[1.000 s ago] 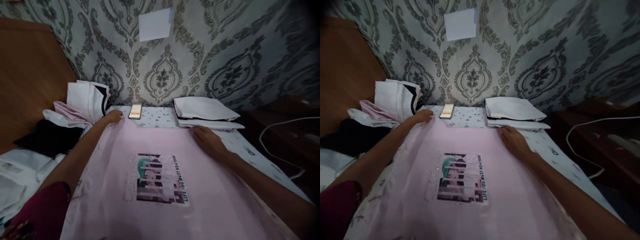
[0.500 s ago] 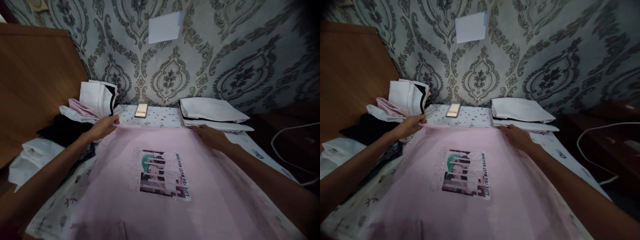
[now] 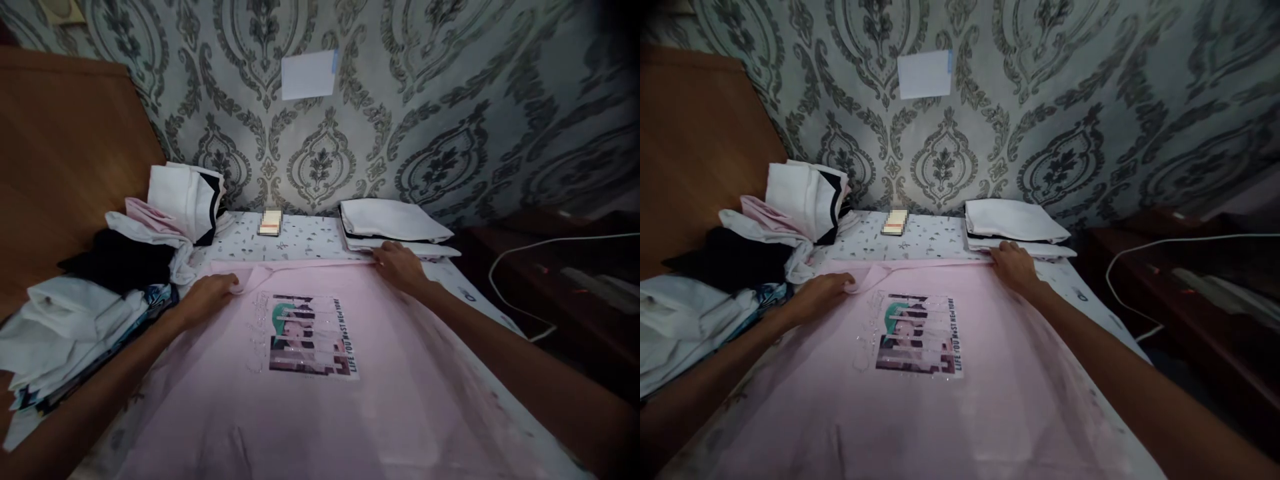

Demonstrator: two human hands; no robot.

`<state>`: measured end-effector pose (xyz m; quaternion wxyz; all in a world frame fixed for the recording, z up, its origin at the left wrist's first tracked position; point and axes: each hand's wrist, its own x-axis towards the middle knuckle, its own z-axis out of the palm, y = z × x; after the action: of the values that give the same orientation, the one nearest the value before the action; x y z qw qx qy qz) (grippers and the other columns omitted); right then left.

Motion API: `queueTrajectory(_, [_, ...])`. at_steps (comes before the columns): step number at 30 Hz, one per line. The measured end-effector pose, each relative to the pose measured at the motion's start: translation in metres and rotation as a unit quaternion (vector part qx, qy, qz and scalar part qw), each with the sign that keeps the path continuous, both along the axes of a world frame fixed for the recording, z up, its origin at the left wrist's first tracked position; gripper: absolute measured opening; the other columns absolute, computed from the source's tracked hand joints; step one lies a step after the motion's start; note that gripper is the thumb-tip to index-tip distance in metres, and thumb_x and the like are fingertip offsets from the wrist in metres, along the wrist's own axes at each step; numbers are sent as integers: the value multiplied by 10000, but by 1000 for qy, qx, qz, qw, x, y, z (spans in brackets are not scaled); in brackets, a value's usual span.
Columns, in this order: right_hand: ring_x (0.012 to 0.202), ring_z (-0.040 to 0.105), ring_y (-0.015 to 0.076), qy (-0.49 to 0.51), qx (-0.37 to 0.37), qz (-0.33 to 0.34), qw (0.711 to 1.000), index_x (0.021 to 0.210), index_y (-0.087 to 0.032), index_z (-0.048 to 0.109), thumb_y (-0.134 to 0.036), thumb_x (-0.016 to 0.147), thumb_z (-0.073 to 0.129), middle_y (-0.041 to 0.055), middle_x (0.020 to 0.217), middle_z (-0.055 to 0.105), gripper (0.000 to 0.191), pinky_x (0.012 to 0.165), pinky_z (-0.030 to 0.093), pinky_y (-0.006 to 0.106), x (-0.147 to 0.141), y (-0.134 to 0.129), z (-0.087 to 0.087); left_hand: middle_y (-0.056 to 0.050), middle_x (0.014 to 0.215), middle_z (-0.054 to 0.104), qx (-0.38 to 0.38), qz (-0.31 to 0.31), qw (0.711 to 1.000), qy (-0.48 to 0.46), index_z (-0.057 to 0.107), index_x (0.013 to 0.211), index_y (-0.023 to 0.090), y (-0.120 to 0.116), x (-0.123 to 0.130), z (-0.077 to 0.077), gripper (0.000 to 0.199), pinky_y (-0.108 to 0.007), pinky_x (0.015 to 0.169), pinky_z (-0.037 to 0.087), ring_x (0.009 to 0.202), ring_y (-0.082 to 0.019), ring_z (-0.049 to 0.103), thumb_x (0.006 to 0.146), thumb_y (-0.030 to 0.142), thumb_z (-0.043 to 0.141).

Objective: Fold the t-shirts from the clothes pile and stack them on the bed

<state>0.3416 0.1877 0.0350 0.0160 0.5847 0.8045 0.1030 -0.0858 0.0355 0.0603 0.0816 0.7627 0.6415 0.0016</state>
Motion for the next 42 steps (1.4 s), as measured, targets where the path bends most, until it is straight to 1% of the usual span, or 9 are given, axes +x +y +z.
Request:
queueTrajectory(3, [1045,602,299,32,27,1,999,964,-173,653,-161,846,493,148,1046,707,200,839,423,388,10,-5,-4,-62,1078,713,31,-17,999,32,641,1031,224,-7,2,6,249,-312,776,466,1061,-244,653,932,165,420])
queueTrajectory(8, [922,640,284,70,66,1,995,931,-182,635,-189,844,473,119,890,720,184,848,409,388,30,-23,-5,-58,1117,702,126,29,991,18,632,1092,229,-37,-8,14,275,-308,742,487,1005,-236,674,967,189,390])
queueTrajectory(16, [1017,646,292,65,70,65,993,982,-171,681,-167,907,425,123,998,749,267,942,423,440,51,-76,-22,-105,1190,675,85,18,996,0,575,1240,189,-87,-10,-11,413,-324,838,513,1026,-222,675,908,45,375])
queueTrajectory(20, [1027,649,294,63,61,12,996,996,-164,707,-186,930,421,136,1004,750,294,901,453,431,50,-86,-26,-127,1225,660,65,42,997,27,581,1244,163,-87,5,-16,354,-362,883,509,1133,-262,623,913,109,468])
queueTrajectory(24, [1010,653,291,63,69,6,996,991,-167,717,-186,928,444,127,988,752,280,866,470,420,47,-88,-25,-96,1036,674,44,27,997,65,665,1083,172,-82,16,-3,269,-354,827,492,1009,-251,636,943,123,441])
queueTrajectory(28, [1016,644,290,74,116,18,990,1006,-149,715,-201,943,456,137,1018,747,272,886,465,430,49,-94,-20,-70,960,645,94,16,995,40,687,1082,203,-86,6,8,314,-316,736,463,902,-220,623,972,144,399])
queueTrajectory(32, [1030,638,305,51,91,5,995,1015,-146,718,-190,943,442,130,1012,747,289,868,472,436,50,-102,-19,-73,990,650,76,-38,996,24,690,1117,211,-90,-5,1,324,-327,801,462,951,-220,614,951,107,431])
queueTrajectory(37, [1017,655,299,50,70,-1,996,1042,-142,715,-172,940,397,126,1037,749,334,854,506,432,48,-108,-26,-89,1082,647,35,-64,995,75,616,1262,227,-92,10,-5,384,-388,859,470,1037,-262,608,915,100,512])
queueTrajectory(42, [987,672,300,56,94,11,994,993,-169,724,-215,922,391,126,995,750,344,842,529,445,53,-108,-31,-67,997,657,40,-69,992,93,664,1066,219,-98,20,3,276,-346,827,480,952,-221,641,953,109,437])
